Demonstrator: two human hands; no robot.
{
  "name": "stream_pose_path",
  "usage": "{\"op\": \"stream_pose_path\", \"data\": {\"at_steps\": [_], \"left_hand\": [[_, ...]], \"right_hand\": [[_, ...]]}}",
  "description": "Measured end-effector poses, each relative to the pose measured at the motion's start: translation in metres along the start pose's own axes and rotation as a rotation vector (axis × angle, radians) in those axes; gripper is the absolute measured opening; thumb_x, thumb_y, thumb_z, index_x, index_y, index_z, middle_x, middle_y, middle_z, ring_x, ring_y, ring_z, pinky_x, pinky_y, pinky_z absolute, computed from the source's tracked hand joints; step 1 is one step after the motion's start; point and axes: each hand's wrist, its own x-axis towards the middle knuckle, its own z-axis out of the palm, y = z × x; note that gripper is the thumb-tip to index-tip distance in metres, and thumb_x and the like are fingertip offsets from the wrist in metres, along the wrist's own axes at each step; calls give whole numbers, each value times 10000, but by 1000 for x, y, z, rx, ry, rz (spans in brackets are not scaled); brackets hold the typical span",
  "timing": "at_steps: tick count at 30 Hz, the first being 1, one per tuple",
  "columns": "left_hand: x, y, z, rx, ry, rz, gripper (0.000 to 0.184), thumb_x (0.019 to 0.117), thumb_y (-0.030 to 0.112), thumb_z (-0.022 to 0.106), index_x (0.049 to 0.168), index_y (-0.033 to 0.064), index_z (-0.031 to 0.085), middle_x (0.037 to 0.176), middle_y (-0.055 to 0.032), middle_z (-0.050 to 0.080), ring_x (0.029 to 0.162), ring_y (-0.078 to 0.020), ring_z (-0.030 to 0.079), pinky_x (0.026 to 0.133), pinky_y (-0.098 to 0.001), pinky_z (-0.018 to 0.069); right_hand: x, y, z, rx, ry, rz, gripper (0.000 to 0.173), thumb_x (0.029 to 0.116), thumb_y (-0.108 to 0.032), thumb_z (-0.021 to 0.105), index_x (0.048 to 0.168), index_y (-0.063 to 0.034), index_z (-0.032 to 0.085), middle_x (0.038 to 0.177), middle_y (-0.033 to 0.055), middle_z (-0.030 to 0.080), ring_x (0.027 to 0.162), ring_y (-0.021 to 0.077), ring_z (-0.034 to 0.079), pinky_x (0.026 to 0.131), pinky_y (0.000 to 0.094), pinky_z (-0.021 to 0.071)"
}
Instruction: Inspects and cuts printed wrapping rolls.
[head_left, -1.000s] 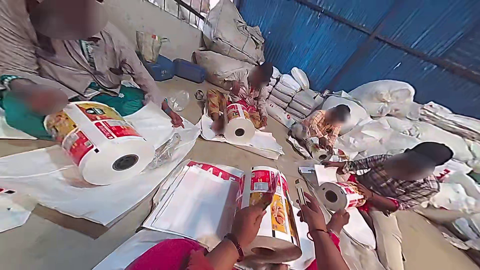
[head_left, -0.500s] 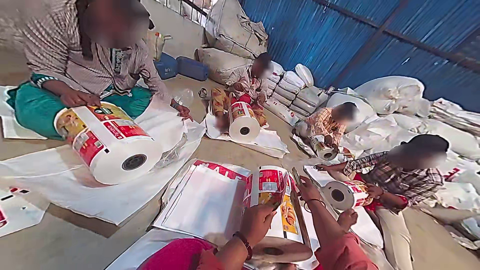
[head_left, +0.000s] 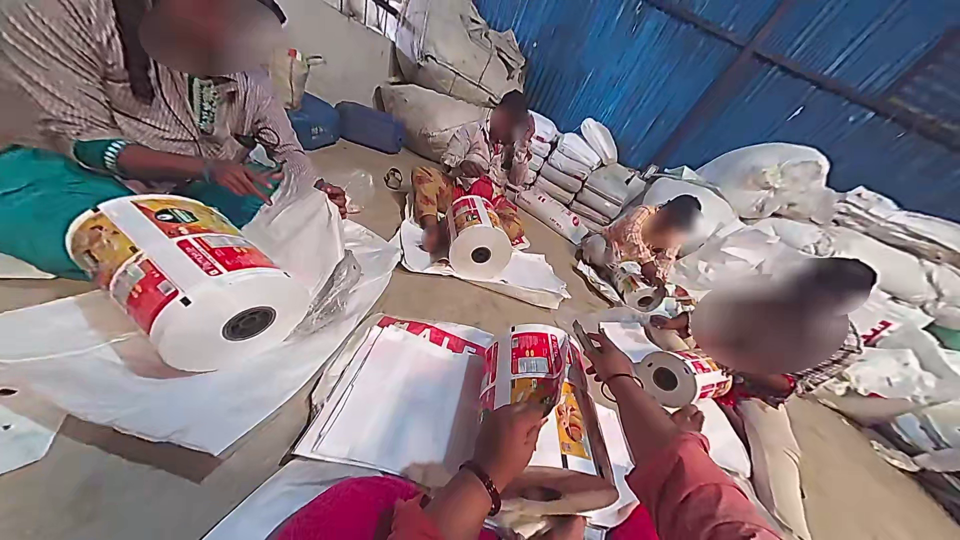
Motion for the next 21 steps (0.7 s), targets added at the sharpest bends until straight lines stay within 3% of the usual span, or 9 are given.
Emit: {"op": "stream_pose_path", "data": {"at_steps": [5, 15, 18, 21], "left_hand": [[2, -1, 3, -4, 8, 20, 250, 1025, 157, 549, 1087, 46, 763, 1112, -128, 761, 1016, -293, 743, 893, -488, 594], [2, -5, 5, -12, 70, 62, 216, 1000, 136, 574, 1042, 60, 773, 1080, -113, 769, 970, -279, 756, 846, -483, 611], [3, -3, 1, -6, -24, 7, 272, 1034, 167, 535, 1137, 73, 768, 1160, -114, 755, 1059, -282, 734, 924, -490, 582], [3, -2, 1, -6, -17, 8, 268, 1030, 166, 539, 1121, 63, 769, 1162, -121, 755, 1064, -293, 733, 926, -494, 580]], "right_hand": [[1, -8, -1, -41, -5, -22, 453, 1059, -224, 544, 1509, -215, 493, 1148, 153, 703, 789, 270, 710, 697, 468, 590], [0, -11, 9, -48, -1, -17, 467, 1046, -209, 571, 1507, -207, 497, 1133, 152, 702, 811, 272, 703, 718, 474, 585], [3, -8, 9, -79, 0, -39, 483, 1032, -205, 588, 1507, -190, 498, 1168, 175, 702, 872, 313, 716, 767, 517, 588], [8, -2, 8, -60, 13, -40, 474, 1035, -195, 581, 1502, -190, 502, 1164, 176, 702, 847, 310, 720, 738, 505, 596]]}}
